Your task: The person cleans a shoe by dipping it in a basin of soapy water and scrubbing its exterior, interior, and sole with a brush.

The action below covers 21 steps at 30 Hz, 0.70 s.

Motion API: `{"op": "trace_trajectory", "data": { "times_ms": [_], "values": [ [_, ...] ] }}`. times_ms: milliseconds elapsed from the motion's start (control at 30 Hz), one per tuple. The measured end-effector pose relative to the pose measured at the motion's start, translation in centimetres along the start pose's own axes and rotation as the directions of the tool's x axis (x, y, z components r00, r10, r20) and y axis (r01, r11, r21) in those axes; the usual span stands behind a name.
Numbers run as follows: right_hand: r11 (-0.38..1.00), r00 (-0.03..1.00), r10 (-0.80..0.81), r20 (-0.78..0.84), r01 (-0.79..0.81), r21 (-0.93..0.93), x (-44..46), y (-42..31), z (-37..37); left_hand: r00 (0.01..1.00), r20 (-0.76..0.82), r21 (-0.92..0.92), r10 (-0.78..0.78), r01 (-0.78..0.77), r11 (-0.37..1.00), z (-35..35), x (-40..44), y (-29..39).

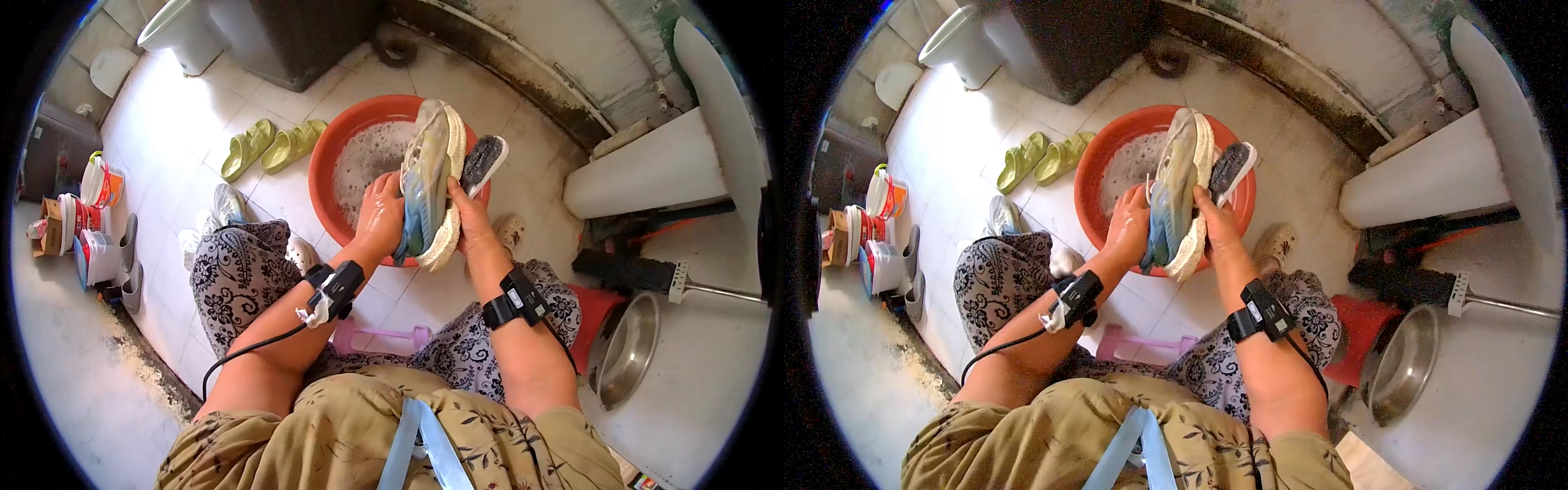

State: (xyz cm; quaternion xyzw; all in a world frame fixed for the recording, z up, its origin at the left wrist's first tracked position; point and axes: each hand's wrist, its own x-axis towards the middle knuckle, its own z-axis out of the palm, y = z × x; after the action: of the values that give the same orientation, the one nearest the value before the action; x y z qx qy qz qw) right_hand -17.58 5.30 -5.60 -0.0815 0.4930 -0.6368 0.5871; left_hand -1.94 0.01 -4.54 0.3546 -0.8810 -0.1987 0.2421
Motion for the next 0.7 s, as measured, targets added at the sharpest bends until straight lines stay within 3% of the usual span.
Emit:
{"op": "trace_trajectory", "data": {
  "times_ms": [100,267,333,367,400,600,667,700],
  "values": [
    [0.997,0.999,-0.047,0.023,0.048,-0.053,-0.2,-0.3,0.3,0.997,-0.008,-0.103,-0.074,0.073,0.992,0.4,-0.1,0.2],
    [0.992,0.994,-0.111,0.020,0.112,-0.050,0.2,0.0,-0.1,0.992,-0.064,-0.084,-0.107,0.102,0.991,1.0,-0.4,-1.0],
    [0.996,0.995,-0.093,0.022,0.092,0.007,-0.6,-1.0,0.2,0.940,-0.295,-0.307,-0.174,0.079,0.949,1.5,-0.3,-2.1],
    [0.995,0.997,-0.078,0.027,0.076,0.060,-1.0,-1.4,0.5,0.881,-0.297,-0.514,-0.367,0.176,0.840,1.8,-0.1,-3.1],
    [0.995,0.996,-0.082,0.026,0.080,0.063,-1.0,-1.4,0.4,0.882,-0.238,-0.517,-0.406,0.239,0.822,0.1,0.2,-3.3],
    [0.994,0.995,-0.096,0.036,0.093,0.064,-1.7,-1.7,1.3,0.832,-0.254,-0.609,-0.494,0.259,0.750,-2.2,1.6,-3.2],
    [0.990,0.990,-0.106,0.088,0.097,0.104,-2.0,-2.1,1.6,0.835,-0.113,-0.700,-0.538,0.317,0.639,-2.2,1.9,-3.7],
    [0.990,0.990,-0.108,0.089,0.098,0.102,-1.8,-2.1,1.2,0.835,-0.115,-0.702,-0.538,0.315,0.639,-2.8,2.2,-3.2]
  ]
}}
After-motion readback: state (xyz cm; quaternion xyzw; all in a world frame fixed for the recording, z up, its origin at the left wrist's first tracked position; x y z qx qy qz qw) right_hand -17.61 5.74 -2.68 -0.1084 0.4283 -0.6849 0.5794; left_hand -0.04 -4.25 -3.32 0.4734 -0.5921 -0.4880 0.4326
